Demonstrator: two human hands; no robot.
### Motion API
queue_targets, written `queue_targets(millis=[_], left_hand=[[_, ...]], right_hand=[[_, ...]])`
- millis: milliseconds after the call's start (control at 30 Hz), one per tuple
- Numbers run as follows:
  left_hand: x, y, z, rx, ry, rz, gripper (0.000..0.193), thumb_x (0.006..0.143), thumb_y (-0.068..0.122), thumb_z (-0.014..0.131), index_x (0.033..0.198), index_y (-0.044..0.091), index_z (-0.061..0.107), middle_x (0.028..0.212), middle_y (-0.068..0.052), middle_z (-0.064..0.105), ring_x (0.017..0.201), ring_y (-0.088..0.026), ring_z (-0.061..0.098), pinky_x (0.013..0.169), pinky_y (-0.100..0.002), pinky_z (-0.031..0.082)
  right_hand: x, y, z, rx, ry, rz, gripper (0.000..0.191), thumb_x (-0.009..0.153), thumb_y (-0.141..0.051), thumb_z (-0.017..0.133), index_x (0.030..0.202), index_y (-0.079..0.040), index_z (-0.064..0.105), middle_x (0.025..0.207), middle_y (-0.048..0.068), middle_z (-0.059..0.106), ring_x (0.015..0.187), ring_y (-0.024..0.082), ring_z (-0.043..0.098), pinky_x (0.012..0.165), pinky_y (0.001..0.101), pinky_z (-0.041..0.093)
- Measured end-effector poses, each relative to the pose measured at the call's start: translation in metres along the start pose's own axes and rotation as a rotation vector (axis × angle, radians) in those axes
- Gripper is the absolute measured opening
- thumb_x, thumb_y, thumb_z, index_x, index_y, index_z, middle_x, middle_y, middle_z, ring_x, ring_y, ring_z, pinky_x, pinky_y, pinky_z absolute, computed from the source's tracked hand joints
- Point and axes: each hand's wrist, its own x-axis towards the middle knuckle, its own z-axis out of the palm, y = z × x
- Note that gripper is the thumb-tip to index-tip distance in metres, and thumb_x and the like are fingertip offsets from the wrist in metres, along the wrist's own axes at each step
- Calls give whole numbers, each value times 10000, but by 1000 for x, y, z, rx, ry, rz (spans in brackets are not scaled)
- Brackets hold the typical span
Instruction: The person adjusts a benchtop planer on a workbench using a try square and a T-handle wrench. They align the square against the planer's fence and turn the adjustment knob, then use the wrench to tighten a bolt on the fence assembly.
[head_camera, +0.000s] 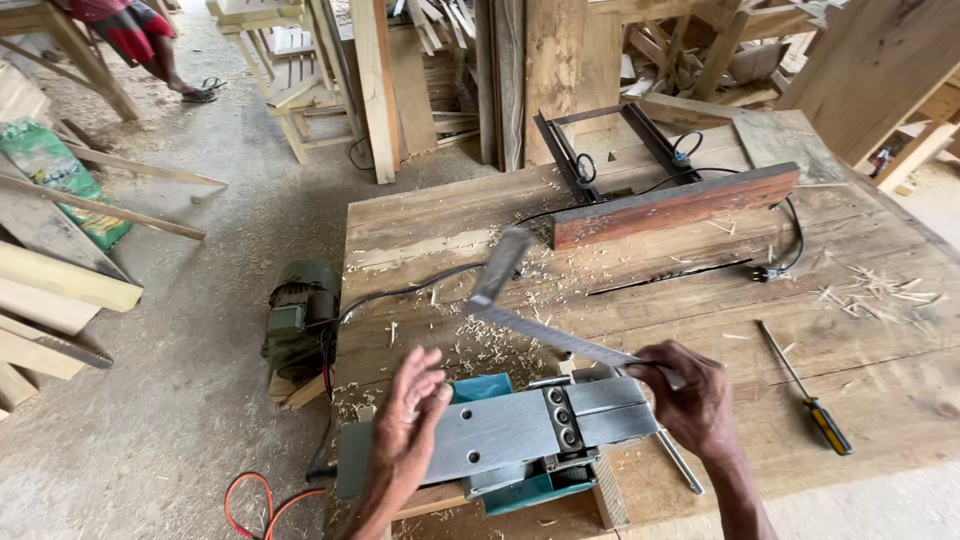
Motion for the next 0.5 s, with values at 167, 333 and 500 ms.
queue_targets(millis=[167, 333, 500], left_hand=[[-16, -13, -8, -91, -29, 132, 807, 903, 120, 687, 1575, 116, 240, 1525, -178, 447, 1364, -295, 520, 1062, -462, 546], [-27, -24, -20, -92, -141, 161, 657, 975, 92, 668, 1543, 40, 342, 1370, -163, 641, 1275, -243, 620, 1098, -402, 536], [-25, -34, -30, 17, -200, 225, 462, 994, 73, 674, 1408, -5, 485, 1164, -137, 725, 1143, -200, 688, 1031, -364, 582]], right_hand=[[-4, -13, 27, 70, -107, -273, 140, 805, -33, 790, 913, -49, 702, 887, 66, 768, 771, 209, 752, 645, 334, 571], [-9, -4, 47, 25, -166, -454, 111, 826, 1, 770, 891, -60, 705, 917, 73, 758, 832, 243, 746, 698, 349, 577], [-8, -2, 53, 47, -207, -483, 111, 840, 3, 777, 915, -59, 723, 910, 69, 753, 833, 232, 738, 719, 352, 569]])
